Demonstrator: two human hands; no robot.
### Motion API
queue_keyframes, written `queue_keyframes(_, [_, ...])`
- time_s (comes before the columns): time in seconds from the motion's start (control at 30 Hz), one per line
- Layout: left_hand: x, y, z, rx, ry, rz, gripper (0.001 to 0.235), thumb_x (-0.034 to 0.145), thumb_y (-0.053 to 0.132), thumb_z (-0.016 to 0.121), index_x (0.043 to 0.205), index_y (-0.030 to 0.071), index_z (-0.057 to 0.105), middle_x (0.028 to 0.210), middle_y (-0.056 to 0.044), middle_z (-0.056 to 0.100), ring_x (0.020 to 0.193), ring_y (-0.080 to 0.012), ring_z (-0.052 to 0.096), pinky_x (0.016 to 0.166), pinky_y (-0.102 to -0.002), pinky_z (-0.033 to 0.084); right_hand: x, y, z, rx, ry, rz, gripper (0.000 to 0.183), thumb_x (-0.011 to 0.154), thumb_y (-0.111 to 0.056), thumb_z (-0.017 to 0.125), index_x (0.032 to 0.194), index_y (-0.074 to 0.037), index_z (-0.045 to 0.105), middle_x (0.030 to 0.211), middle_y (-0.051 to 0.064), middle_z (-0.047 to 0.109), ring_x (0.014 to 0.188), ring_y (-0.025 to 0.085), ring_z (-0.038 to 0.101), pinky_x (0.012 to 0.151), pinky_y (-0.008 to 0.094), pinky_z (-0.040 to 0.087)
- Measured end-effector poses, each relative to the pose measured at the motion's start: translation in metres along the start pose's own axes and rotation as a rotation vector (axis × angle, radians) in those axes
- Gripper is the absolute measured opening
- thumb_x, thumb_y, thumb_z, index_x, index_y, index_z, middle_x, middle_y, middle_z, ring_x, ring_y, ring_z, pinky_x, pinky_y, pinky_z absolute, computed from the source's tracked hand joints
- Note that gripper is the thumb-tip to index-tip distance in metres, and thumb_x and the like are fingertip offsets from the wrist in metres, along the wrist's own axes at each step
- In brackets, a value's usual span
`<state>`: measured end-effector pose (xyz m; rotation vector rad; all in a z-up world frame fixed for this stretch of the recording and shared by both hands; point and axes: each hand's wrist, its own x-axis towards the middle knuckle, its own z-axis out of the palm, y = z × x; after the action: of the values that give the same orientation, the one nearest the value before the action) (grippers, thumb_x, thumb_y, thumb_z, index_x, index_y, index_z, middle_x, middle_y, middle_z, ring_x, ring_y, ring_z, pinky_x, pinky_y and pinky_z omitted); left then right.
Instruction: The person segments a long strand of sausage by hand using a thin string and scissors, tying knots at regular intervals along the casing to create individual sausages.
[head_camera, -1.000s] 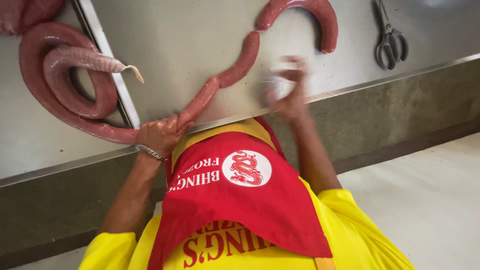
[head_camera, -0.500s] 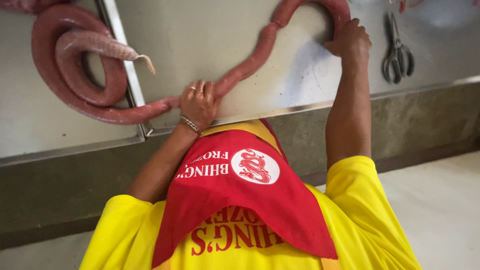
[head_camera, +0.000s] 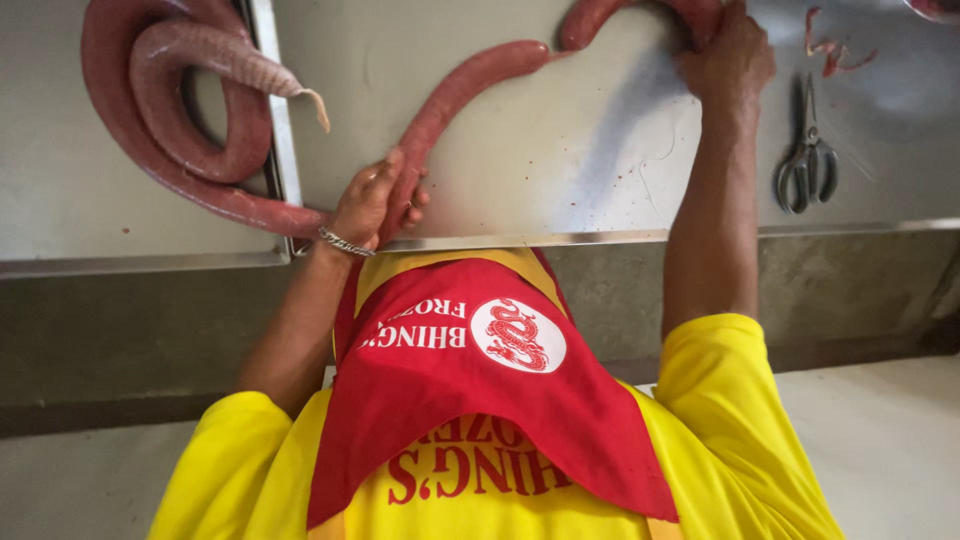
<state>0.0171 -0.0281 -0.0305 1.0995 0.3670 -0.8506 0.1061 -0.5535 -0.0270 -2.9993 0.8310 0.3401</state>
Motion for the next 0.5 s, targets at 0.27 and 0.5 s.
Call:
queue_keyframes(0.27, [0.010,-0.010,0.019,-0.051,0.080,0.079,0.050,0.099,0.052,0.061,0.103,0.002,0.062,0.062,0.006,0.038,0.046,-0.0039,0.035,0.039,-0.022,0.028,0.008,0.016,0.002,-0.042,0.042,-0.148,0.068,0.080,-0.027,0.081,0.141,-0.008,0.056,0.109,0.020,0.071,0.103,0.042,0.069,0.087,0.050,0.056])
queue_keyframes(0.5, [0.016,-0.007,0.021,-0.081,-0.070,0.117,0.050,0.101,0.049,0.064,0.113,0.002,0.056,0.073,0.002,0.044,0.055,-0.0048,0.038,0.048,-0.022,0.031,-0.106,-0.190,0.078,0.379,0.464,-0.999,0.040,0.103,-0.011,0.055,0.142,-0.013,0.057,0.127,0.012,0.070,0.115,0.030,0.068,0.094,0.043,0.055])
